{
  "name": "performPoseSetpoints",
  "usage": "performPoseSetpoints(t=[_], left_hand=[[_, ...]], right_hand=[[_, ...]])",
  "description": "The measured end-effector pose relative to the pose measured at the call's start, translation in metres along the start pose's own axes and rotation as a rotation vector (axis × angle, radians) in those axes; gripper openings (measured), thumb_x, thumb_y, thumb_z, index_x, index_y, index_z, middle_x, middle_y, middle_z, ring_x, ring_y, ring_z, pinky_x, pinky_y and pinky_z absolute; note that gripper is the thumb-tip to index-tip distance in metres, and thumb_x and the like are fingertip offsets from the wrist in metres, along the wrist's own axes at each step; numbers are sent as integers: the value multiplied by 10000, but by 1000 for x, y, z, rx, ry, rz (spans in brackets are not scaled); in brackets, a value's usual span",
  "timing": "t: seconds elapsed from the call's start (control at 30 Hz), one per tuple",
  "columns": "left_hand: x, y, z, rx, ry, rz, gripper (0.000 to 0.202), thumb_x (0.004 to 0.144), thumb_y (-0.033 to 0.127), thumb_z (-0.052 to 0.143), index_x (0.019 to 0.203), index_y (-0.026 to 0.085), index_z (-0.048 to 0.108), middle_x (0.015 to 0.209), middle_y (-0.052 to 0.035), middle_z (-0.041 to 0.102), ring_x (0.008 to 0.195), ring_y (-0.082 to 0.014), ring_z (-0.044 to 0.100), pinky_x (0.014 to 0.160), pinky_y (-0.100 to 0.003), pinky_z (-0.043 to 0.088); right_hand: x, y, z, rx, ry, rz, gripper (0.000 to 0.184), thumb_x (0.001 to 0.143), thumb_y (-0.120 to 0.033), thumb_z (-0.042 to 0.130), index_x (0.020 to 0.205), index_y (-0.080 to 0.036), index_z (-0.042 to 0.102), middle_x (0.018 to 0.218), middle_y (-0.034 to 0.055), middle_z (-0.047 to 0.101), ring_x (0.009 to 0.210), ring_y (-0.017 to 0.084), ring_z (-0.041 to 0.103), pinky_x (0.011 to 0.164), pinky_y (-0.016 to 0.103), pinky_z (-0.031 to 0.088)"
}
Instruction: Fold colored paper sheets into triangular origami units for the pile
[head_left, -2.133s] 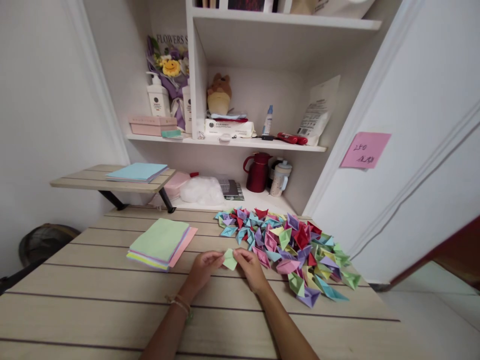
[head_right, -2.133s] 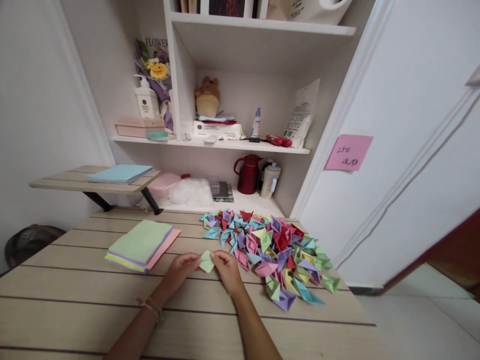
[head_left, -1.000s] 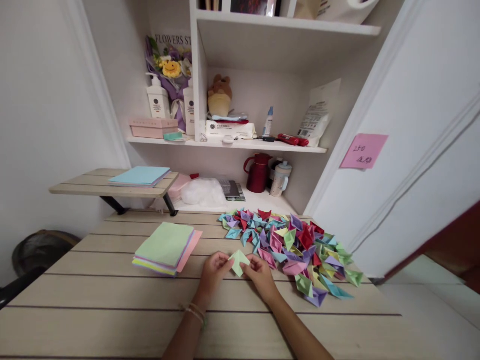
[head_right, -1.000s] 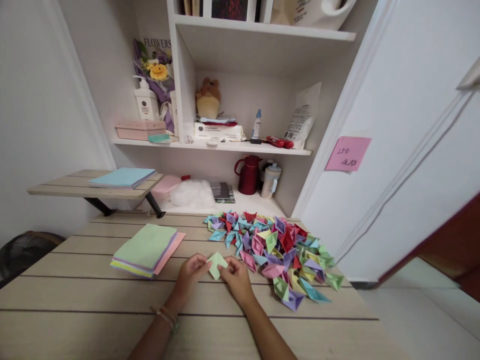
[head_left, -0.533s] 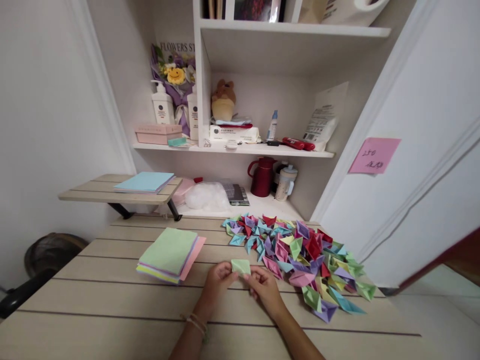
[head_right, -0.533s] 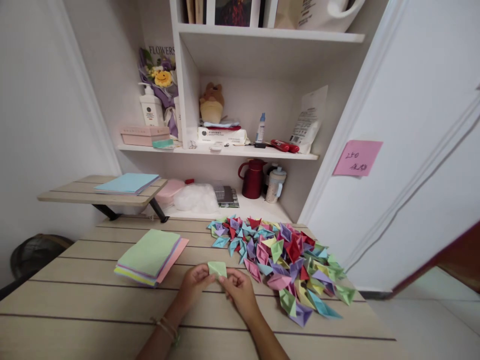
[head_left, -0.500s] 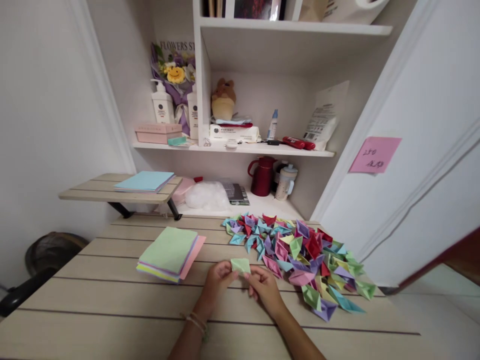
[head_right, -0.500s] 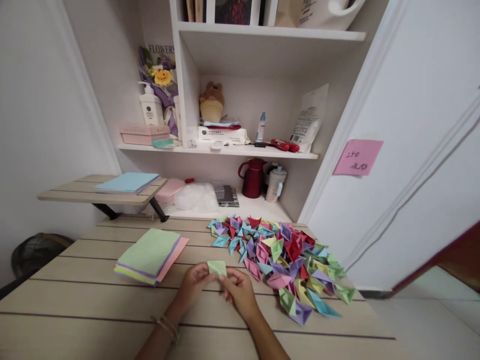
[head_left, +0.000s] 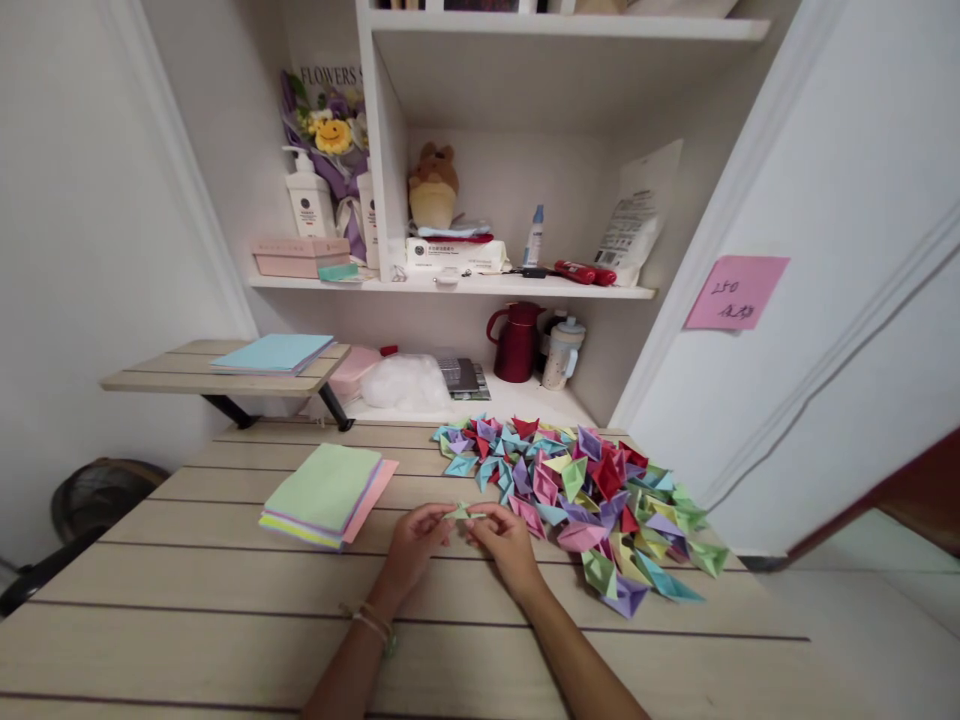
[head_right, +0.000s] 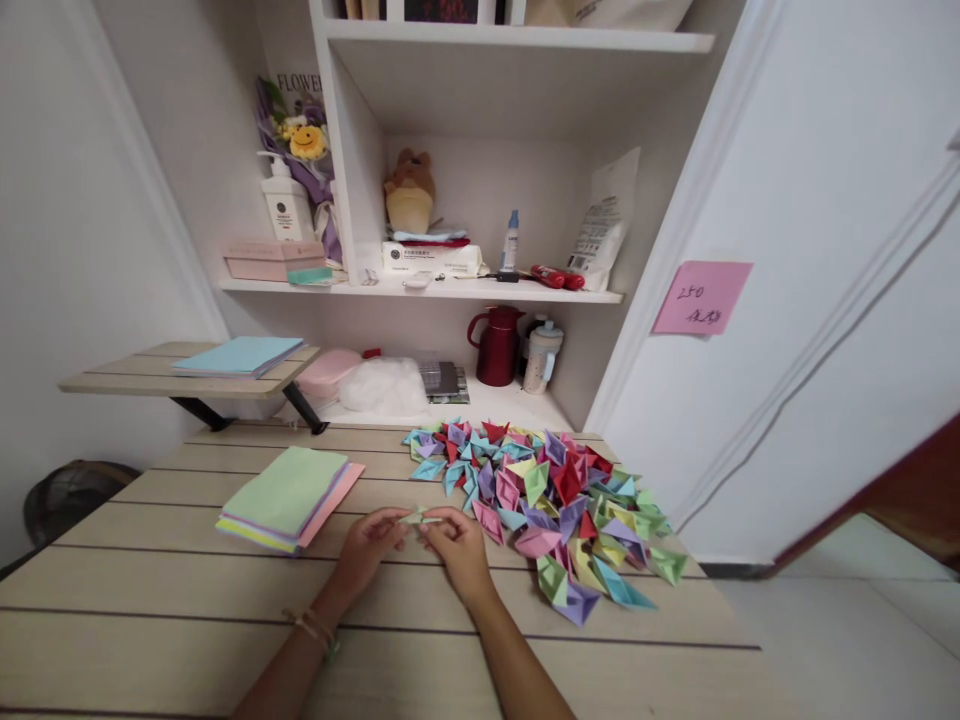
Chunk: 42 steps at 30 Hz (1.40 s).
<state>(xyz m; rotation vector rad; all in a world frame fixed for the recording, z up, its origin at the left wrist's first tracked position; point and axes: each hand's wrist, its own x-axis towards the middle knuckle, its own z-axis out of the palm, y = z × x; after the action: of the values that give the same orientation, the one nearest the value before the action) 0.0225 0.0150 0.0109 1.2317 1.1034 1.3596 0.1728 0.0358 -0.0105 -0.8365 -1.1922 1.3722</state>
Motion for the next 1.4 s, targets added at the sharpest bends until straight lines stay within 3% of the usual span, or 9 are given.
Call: performPoseSetpoints(t=[0.23,0.37,0.53,0.6,0.7,0.8,0.97,1.13,1.4], left_hand=[[-1,3,-4,114,-12,18,228,677,346,629,736,137,700,570,-17,654,546,-140,562,581,-240,445],[-2,1,-2,105,4,-7,257,653,350,650,781,131,686,579,-23,659,556,-156,582,578,-254,457],[1,0,-3,123,17,9,234,653,367,640,617,135,633,554,-19,640,562,-155,586,588,-250,457],[1,0,-3,121,38,8,219,666,360,631,673,142,624,574,-8,638,563,-149,589,592,-248,457],[1,-1,-4,102,64,-1,294,673,333,633,904,157,583,637,6,645,566,-141,600,590,-247,463],[1,-3,-4,99,44,-2,324,685,320,625,952,150,557,669,-2,638,590,-140,605,593,-248,471],[3,-6,-4,119,21,-14,306,689,339,618,917,137,589,673,-14,636,575,-135,598,586,-248,468],[3,-6,-4,125,14,-9,313,689,347,614,921,138,594,673,-14,638,575,-136,599,576,-246,464],[2,-7,-4,106,22,15,290,689,324,615,909,153,534,679,-4,630,575,-133,601,579,-242,463]], right_hand=[[3,0,2,5,37,2,325,677,-455,646,716,-133,618,610,39,629,505,136,568,444,220,437],[5,2,3,-6,85,-2,326,684,-455,639,744,-136,603,564,15,600,477,123,553,424,206,427],[6,5,5,-40,95,0,331,665,-450,654,772,-144,588,486,-23,543,408,103,503,370,183,356],[5,6,5,-74,63,5,327,667,-454,649,749,-142,590,471,-21,541,388,94,475,359,176,322],[4,5,4,-143,21,0,332,677,-466,631,738,-141,606,467,-14,547,385,93,457,359,179,303],[3,4,4,-199,9,-26,332,705,-468,598,775,-146,634,498,-6,560,408,106,478,379,190,331],[5,3,4,-243,37,-166,292,717,-428,594,799,-157,666,854,74,623,589,125,556,467,204,419],[6,9,4,-124,66,-52,463,705,-408,609,1102,-176,565,857,62,615,447,81,494,367,189,365],[7,8,3,-207,26,-75,345,730,-432,584,920,-160,675,644,35,620,451,105,512,376,190,369]])
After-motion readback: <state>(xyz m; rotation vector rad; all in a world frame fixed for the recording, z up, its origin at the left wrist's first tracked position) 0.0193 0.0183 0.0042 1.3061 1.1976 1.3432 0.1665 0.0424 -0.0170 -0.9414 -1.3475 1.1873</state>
